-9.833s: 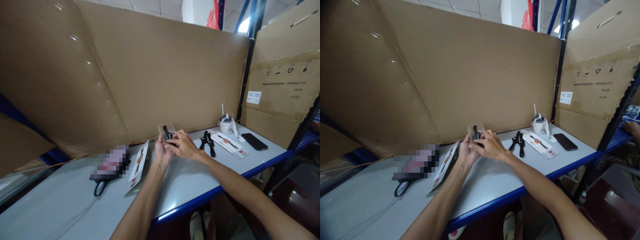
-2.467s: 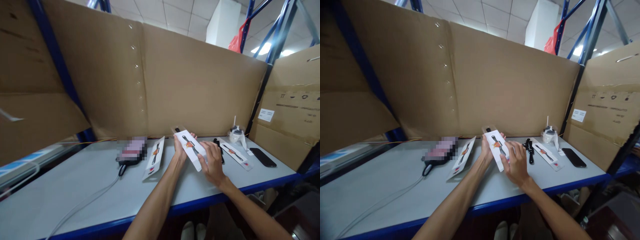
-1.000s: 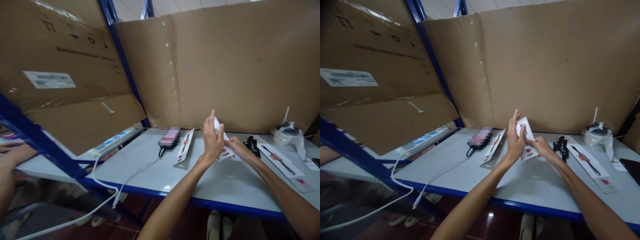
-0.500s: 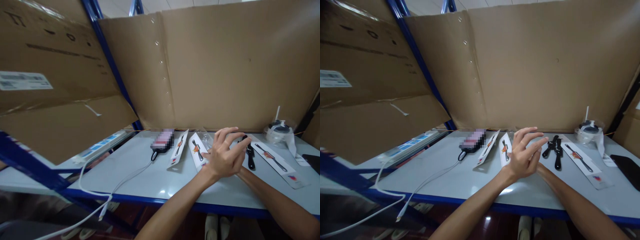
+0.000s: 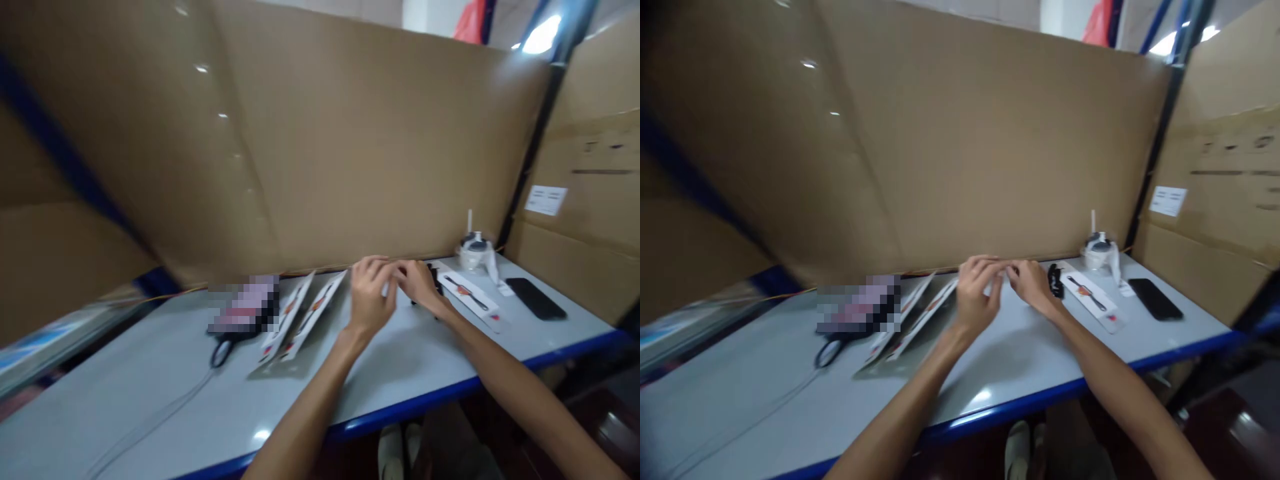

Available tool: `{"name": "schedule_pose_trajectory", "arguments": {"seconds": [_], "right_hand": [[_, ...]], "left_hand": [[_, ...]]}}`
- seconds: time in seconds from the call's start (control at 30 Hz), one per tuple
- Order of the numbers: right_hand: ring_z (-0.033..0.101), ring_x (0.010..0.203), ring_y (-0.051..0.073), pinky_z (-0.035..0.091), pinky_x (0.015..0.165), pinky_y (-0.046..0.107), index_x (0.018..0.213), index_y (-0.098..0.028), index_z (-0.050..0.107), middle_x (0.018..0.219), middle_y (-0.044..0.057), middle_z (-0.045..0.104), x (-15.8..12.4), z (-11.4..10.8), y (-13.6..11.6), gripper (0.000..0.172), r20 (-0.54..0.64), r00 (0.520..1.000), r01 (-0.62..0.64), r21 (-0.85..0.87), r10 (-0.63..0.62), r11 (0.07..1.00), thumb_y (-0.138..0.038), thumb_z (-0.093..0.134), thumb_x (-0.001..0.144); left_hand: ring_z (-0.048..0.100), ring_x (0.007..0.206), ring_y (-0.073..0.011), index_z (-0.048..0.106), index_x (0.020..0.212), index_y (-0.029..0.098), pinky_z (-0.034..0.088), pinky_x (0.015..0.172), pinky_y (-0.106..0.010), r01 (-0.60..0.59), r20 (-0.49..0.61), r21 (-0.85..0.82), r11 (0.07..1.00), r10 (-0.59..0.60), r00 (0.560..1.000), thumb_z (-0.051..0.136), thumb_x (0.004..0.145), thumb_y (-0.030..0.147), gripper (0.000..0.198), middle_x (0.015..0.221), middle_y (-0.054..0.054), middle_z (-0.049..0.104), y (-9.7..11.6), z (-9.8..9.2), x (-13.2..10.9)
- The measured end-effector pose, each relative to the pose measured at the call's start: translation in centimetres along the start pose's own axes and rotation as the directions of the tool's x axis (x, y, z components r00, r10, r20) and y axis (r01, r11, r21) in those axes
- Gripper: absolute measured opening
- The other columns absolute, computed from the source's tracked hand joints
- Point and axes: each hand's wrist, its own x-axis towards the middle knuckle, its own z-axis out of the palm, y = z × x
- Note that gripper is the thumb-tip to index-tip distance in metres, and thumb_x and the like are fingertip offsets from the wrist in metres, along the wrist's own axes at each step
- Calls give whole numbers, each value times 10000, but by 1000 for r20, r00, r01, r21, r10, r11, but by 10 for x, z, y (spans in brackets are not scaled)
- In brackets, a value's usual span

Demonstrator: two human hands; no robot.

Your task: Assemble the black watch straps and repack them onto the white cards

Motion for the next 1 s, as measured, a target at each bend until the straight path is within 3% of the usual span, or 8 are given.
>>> {"name": "schedule_pose_trajectory", "arguments": {"seconds": [0.1, 0.2, 0.37, 0.47, 0.57, 0.83, 0.9, 1.0], "right_hand": [[702, 972, 256, 484, 799, 306, 956, -206, 740, 956, 96, 768, -6, -32, 30, 243, 56, 989, -121, -213, 136, 969, -322, 527, 945], [670, 1057, 283, 464, 816, 323, 1086, -167, 701, 1082, 145, 740, -31, -58, 58, 262, 92, 970, -169, -401, 223, 900, -284, 516, 944], [586, 1176, 374, 439, 881, 406, 1274, -77, 586, 1217, 238, 659, -90, -92, 98, 495, 157, 885, -272, -588, 438, 761, -456, 516, 963], [543, 1222, 387, 414, 916, 435, 1353, -93, 518, 1266, 236, 632, -117, -101, 114, 574, 206, 850, -275, -611, 485, 743, -516, 494, 966], [523, 1240, 384, 395, 934, 446, 1360, -100, 505, 1268, 240, 625, -129, -103, 120, 539, 182, 861, -270, -629, 476, 729, -481, 471, 981], [587, 1167, 386, 455, 862, 412, 1241, -97, 582, 1258, 241, 626, -119, -119, 122, 671, 120, 830, -382, -590, 545, 711, -542, 716, 758], [632, 1092, 362, 473, 794, 376, 1189, -128, 597, 1205, 210, 657, -120, -125, 130, 620, 89, 808, -449, -547, 582, 707, -495, 751, 714], [685, 911, 289, 478, 708, 327, 1016, -175, 607, 987, 127, 710, -126, -134, 142, 359, 44, 818, -519, -376, 574, 768, -414, 692, 762]], "left_hand": [[586, 985, -267, 715, 986, 198, 400, 865, -410, 91, 66, 97, 991, -98, 993, 471, 952, 205, 247, 961, -104, 722, -22, 6, -5], [577, 981, -284, 710, 970, 196, 386, 842, -410, 137, 112, 179, 974, -159, 981, 468, 949, 206, 244, 938, -108, 725, -38, 10, -10], [579, 953, -287, 703, 920, 196, 372, 810, -396, 179, 102, 202, 963, -202, 974, 472, 939, 209, 232, 911, -111, 724, -44, 13, -13], [578, 942, -282, 698, 921, 197, 362, 812, -388, 160, 135, 184, 970, -186, 973, 473, 941, 213, 226, 902, -101, 728, -41, 16, -12], [574, 947, -281, 693, 929, 198, 356, 814, -385, 127, 160, 175, 976, -156, 975, 470, 946, 214, 224, 904, -97, 725, -34, 18, -11], [588, 945, -279, 692, 925, 189, 368, 812, -392, 96, 179, 164, 982, -125, 976, 457, 950, 211, 237, 899, -103, 727, -24, 22, -11], [597, 944, -285, 693, 913, 189, 378, 816, -399, 117, 182, 158, 980, -146, 972, 453, 946, 210, 243, 897, -109, 729, -25, 22, -12], [625, 951, -278, 693, 907, 193, 405, 821, -392, 189, 175, 76, 979, -199, 964, 451, 929, 203, 243, 928, -115, 737, -27, 24, -11]]}}
